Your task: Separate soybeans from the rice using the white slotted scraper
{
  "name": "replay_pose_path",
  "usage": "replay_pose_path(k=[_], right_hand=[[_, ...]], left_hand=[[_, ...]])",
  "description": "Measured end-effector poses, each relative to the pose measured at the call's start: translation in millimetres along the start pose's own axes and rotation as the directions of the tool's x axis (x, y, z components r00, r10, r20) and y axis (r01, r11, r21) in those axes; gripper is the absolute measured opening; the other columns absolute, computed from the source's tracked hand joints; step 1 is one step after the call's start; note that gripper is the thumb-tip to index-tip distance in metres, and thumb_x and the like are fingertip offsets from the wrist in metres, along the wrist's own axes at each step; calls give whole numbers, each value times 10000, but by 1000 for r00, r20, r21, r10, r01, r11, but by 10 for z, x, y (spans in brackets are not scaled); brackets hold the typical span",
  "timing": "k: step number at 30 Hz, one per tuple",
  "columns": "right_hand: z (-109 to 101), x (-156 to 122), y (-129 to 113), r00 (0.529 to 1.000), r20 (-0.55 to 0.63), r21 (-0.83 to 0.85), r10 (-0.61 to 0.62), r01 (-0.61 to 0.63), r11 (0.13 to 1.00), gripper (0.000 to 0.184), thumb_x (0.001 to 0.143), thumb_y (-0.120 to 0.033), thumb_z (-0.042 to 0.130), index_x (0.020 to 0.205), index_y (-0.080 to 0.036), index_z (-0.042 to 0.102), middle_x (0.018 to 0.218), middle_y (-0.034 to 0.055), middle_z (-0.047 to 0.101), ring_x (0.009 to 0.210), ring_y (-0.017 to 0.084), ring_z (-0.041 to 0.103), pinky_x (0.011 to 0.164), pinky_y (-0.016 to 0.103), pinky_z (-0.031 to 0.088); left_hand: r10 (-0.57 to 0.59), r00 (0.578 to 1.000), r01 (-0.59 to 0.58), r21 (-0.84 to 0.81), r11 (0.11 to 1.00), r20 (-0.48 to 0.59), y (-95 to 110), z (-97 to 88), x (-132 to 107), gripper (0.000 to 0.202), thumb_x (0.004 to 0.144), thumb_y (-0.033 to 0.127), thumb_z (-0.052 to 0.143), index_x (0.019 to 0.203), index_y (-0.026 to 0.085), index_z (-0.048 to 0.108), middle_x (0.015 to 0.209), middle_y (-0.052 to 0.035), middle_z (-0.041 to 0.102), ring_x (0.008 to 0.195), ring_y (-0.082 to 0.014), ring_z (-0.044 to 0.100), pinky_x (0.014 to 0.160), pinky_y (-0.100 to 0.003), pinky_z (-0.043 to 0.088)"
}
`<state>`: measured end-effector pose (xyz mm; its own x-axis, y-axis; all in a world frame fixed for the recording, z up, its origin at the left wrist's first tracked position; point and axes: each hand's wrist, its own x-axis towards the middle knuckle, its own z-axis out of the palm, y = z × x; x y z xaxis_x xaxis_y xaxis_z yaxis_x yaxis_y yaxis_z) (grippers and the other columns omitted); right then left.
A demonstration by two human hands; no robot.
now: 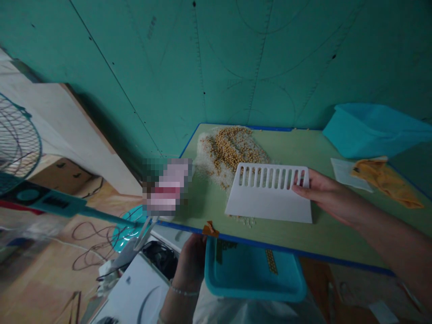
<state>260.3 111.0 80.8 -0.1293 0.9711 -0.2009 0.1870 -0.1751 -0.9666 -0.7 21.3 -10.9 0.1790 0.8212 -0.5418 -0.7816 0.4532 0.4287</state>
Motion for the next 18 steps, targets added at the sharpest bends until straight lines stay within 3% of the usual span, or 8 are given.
replay_pose_path(k=[4,7,13,18], right_hand=[[1,-3,31,1000,13,3,-3,3,1000,332,595,-397,734,861,-253,597,800,-17,696,815,216,636,740,344,475],[-13,7,56,1000,-5,-18,-9,9,1000,329,617,-410,716,880,-254,593,820,-13,690,821,217,627,749,348,465],[-44,40,65,996,-79,-33,-32,30,999,281,630,-398,696,851,-276,572,835,-16,677,828,228,619,772,381,462],[-37,31,76,999,-39,-44,-17,15,999,272,642,-393,686,848,-268,560,820,-13,670,819,228,617,762,377,462]], left_hand=[[-18,999,17,-9,1000,-47,2,14,-16,204,750,168,515,714,121,710,603,-64,704,733,-219,672,820,-347,489],[-16,1000,16,-8,1000,-15,-11,-5,-11,194,741,176,528,759,119,713,645,-70,718,745,-223,674,828,-362,489],[2,1000,-2,-8,1000,15,-37,-71,20,165,703,195,584,748,117,723,545,-34,682,595,-197,661,787,-352,510],[15,1000,-14,-33,999,25,-43,-77,30,145,689,205,610,735,134,727,535,-23,677,553,-181,644,800,-353,505]])
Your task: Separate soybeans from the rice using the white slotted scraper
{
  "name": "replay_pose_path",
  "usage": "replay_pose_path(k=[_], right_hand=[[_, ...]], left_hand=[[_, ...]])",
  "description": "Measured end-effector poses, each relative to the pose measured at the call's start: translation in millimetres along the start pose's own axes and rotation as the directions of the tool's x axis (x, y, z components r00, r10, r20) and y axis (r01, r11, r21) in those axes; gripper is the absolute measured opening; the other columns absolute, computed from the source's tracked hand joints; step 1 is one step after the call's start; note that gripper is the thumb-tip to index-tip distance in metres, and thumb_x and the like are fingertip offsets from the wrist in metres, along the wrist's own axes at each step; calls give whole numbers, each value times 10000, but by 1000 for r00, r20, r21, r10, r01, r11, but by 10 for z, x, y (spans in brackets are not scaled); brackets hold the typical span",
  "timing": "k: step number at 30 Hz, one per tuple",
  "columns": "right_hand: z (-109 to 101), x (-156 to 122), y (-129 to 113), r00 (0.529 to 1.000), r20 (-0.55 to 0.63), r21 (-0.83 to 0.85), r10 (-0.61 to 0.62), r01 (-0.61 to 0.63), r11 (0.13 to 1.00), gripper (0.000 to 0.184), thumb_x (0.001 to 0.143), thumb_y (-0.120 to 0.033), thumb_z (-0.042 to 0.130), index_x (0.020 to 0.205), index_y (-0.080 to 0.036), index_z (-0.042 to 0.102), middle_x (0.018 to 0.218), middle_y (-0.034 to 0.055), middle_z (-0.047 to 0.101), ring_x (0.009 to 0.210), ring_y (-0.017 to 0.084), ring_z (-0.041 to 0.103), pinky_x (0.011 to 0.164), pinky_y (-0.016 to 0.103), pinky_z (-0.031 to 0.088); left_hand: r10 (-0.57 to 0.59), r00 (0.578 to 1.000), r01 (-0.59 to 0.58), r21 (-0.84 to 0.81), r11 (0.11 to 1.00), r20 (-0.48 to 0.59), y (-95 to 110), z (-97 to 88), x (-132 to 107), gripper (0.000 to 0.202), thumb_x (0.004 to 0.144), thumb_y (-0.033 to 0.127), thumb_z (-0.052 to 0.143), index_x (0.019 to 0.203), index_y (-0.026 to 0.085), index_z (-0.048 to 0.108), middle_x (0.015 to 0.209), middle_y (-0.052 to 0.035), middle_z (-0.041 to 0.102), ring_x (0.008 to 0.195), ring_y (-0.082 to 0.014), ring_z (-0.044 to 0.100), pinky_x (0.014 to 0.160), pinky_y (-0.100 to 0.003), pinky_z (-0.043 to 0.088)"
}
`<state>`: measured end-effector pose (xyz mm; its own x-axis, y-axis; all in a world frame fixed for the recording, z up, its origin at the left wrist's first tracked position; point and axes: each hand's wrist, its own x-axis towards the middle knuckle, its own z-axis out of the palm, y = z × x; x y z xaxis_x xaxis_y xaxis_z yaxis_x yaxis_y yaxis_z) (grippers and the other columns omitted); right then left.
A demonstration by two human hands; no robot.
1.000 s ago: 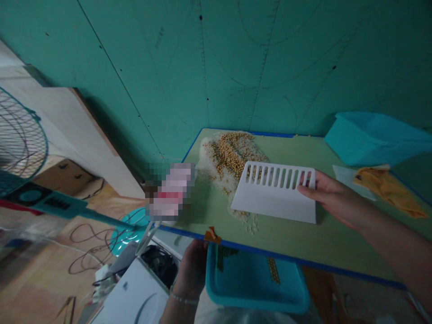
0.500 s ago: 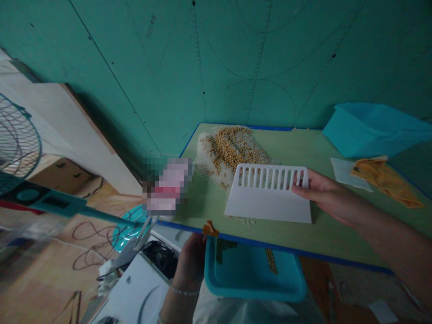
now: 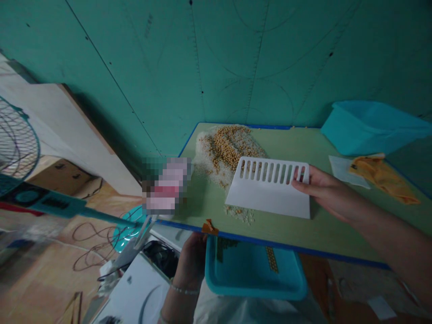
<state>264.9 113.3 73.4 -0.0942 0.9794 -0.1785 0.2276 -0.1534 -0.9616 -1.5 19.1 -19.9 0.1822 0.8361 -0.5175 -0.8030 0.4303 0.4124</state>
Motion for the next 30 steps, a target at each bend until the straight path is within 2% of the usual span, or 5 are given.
replay_pose_path(k=[6,11,22,27,30], right_hand=[[39,-38,-24,999,43,-8,-14,15,1000,296,649,-398,679,883,-260,558,846,-6,679,849,226,617,754,358,459],[63,-55,-50,999,53,-8,-10,10,1000,322,624,-412,702,872,-260,564,836,-7,690,864,227,624,795,379,457],[91,-132,-85,996,79,10,37,-37,999,400,578,-449,733,894,-268,567,896,9,710,910,256,629,793,396,482],[92,-125,-60,997,79,-18,16,-14,1000,393,591,-466,720,888,-262,562,909,16,708,927,262,627,803,403,481],[103,-128,-61,996,84,-40,11,-8,999,400,600,-481,709,892,-252,561,902,20,705,907,261,633,790,408,486]], left_hand=[[-24,999,24,-3,1000,39,7,17,-30,170,700,212,610,807,142,723,617,-40,706,768,-241,673,865,-379,472],[9,999,-8,-10,1000,31,10,41,-32,136,698,199,617,791,171,713,483,13,638,760,-233,678,883,-371,462],[-24,1000,24,-2,1000,21,-10,3,-31,186,761,240,577,879,176,705,672,-31,723,883,-255,659,889,-401,456],[24,999,-24,0,1000,27,-10,6,-25,199,773,237,564,894,161,703,639,-30,705,857,-242,653,871,-377,456],[25,1000,-25,-16,1000,1,-7,3,-32,182,766,217,564,868,149,700,566,-10,657,718,-209,648,812,-350,472]])
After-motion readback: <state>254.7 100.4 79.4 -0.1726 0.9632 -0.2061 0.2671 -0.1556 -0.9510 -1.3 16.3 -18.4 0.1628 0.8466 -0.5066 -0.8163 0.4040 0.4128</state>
